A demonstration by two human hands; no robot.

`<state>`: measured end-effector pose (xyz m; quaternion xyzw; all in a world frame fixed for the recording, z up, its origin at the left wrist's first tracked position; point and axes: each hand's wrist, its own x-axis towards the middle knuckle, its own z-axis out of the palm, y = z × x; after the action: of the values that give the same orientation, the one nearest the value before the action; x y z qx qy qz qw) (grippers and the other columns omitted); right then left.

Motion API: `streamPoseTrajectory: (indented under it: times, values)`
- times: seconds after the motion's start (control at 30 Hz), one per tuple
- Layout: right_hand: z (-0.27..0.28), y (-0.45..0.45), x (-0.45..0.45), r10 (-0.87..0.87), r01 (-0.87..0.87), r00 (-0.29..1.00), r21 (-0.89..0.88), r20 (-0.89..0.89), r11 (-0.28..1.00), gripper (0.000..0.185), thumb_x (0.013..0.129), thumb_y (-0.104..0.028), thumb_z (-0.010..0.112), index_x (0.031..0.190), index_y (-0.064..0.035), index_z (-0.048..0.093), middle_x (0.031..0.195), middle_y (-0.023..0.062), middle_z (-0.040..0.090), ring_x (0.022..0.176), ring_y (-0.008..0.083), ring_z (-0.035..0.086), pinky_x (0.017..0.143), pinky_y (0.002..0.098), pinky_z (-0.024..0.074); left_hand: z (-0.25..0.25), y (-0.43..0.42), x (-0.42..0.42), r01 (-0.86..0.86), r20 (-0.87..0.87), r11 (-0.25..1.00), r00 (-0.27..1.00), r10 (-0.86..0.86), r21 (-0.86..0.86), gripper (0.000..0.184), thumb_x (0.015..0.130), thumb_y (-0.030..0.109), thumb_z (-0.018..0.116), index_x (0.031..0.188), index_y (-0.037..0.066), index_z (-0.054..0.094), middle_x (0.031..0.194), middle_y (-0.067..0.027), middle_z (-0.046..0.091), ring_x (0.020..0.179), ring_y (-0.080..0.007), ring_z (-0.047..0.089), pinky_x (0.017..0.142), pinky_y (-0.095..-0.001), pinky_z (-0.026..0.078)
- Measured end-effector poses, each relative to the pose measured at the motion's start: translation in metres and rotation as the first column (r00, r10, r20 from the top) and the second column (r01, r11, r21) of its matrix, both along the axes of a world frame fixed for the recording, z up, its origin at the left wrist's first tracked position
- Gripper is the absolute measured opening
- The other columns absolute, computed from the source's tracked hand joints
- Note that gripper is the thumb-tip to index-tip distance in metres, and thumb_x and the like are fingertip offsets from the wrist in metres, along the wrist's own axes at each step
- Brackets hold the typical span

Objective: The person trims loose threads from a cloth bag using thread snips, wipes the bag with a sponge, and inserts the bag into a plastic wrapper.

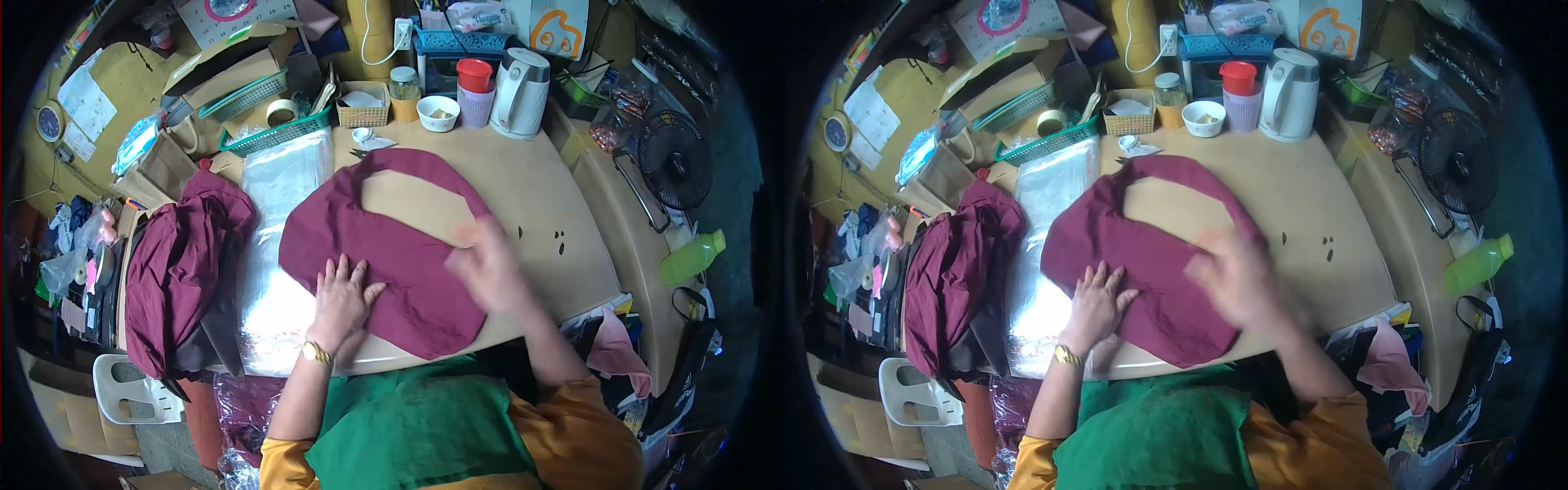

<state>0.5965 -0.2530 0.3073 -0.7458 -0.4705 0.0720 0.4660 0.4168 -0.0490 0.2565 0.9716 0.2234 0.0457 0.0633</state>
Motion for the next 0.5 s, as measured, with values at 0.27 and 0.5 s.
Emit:
streamPoseTrajectory:
  times: [0.27, 0.5]
  values:
    - [-0.005, -0.012, 0.011, 0.266, -0.171, 0.963, -0.672, 0.040, 0.721, 0.056, 0.095, -0.049, 0.054, 0.132, -0.0074, 0.052, 0.136, 0.0188, 0.051, 0.131, 0.0326, 0.046, 0.113, 0.0589, 0.0242, 0.092, -0.052, -0.024, -0.137, -0.389, 0.960, 0.921, 0.032, -0.245, 0.050, 0.099, 0.046, 0.046, 0.114, 0.000, 0.061, 0.089, -0.0295, 0.066, 0.091, -0.0408, 0.067, 0.073, -0.0506, 0.053]
    - [-0.030, 0.053, 0.083, 0.106, -0.073, 0.982, -0.207, 0.154, 0.976, 0.028, 0.092, -0.026, 0.064, 0.107, -0.0024, 0.063, 0.102, 0.0203, 0.067, 0.099, 0.0379, 0.064, 0.091, 0.0425, 0.0496, 0.024, 0.069, -0.014, -0.109, 0.163, 0.969, 0.976, 0.146, -0.220, 0.045, 0.088, 0.031, 0.067, 0.122, 0.002, 0.062, 0.120, -0.0237, 0.063, 0.111, -0.0367, 0.062, 0.097, -0.0448, 0.047]
